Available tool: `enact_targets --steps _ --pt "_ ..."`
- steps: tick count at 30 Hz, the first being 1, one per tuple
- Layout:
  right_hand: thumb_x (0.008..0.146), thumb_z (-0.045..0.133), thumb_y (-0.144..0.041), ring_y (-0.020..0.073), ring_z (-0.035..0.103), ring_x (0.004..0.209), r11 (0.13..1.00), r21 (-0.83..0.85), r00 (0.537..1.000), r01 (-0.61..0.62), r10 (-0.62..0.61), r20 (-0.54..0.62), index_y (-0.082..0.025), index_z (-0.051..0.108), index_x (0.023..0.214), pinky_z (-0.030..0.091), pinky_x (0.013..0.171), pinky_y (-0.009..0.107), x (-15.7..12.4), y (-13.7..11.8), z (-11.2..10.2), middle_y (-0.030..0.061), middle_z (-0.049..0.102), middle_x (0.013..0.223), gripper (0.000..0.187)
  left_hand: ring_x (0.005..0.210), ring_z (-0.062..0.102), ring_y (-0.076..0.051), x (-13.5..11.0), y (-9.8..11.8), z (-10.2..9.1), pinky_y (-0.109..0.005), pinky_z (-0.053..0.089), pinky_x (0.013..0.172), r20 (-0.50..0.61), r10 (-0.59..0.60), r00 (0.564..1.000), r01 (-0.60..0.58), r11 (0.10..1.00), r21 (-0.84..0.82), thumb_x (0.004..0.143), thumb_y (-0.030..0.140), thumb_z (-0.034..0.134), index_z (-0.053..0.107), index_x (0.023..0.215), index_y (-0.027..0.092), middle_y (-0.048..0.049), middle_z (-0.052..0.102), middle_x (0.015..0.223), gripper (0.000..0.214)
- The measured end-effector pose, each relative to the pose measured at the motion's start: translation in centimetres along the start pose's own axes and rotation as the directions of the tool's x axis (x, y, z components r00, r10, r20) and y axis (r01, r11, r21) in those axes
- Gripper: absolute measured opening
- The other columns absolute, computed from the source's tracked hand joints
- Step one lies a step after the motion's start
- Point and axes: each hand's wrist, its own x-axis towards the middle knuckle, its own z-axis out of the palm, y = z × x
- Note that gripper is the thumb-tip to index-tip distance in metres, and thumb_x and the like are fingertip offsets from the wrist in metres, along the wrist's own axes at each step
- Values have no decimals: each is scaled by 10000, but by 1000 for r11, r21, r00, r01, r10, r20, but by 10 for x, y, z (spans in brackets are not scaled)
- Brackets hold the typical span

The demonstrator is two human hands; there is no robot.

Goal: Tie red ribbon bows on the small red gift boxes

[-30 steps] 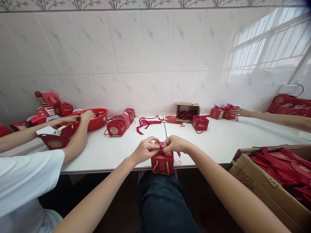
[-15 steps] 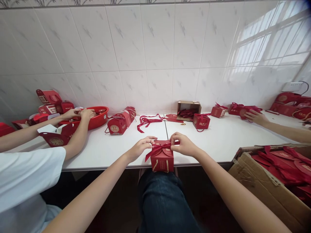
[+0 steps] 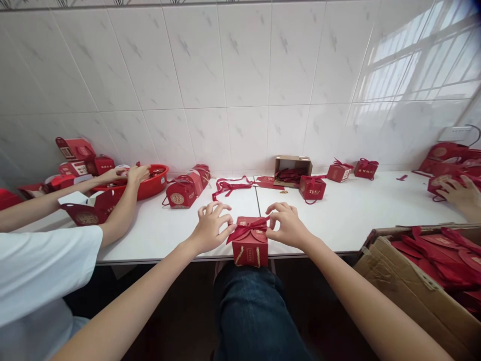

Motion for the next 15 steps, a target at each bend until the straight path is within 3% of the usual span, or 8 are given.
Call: enact_targets --steps 5,8,10,12,14,15 --pt "646 639 -168 247 485 998 1000 18 1000 7 -7 23 -184 535 557 328 868 465 -2 1 -1 57 596 1018 138 1145 402 -294 -2 0 3 -521 218 919 -62 58 996 -48 987 152 882 394 432 588 750 214 -64 615 1066 272" --pt "689 631 -196 253 487 1033 995 96 1000 6 -3 -26 -190 526 589 329 911 489 -7 6 5 64 578 1034 145 1119 428 -279 -5 -3 11 -506 249 911 -43 -22 999 25 998 65 887 397 416 578 777 218 -55 618 1065 265" --pt "736 627 -269 249 472 1110 964 265 999 -6 17 -38 -205 556 732 348 946 469 -13 12 13 76 544 1112 95 1085 462 -254 -7 -6 19 -475 292 903 -28 -120 992 118 990 -81 885 399 414 564 789 220 -45 622 1064 253" --pt "726 664 -349 241 431 1203 887 459 999 -42 37 19 -227 527 1031 367 977 437 -20 17 26 91 473 1249 356 1036 504 -226 -9 -9 27 -428 338 901 -28 -208 978 193 945 -264 871 403 433 550 778 215 -41 629 1025 240" --pt "651 737 -387 248 375 1274 814 575 996 -84 47 80 -250 344 1288 355 1013 431 -26 19 40 112 364 1376 761 989 541 -206 -8 -11 36 -380 381 888 -23 -284 959 245 862 -445 845 411 471 542 759 206 -39 628 970 233" --pt "627 755 -383 252 360 1290 788 609 995 -93 49 89 -258 265 1346 342 1029 433 -28 18 47 119 324 1410 879 968 557 -201 -7 -11 40 -361 399 877 -14 -321 947 266 808 -527 831 419 489 539 755 202 -40 625 946 235"
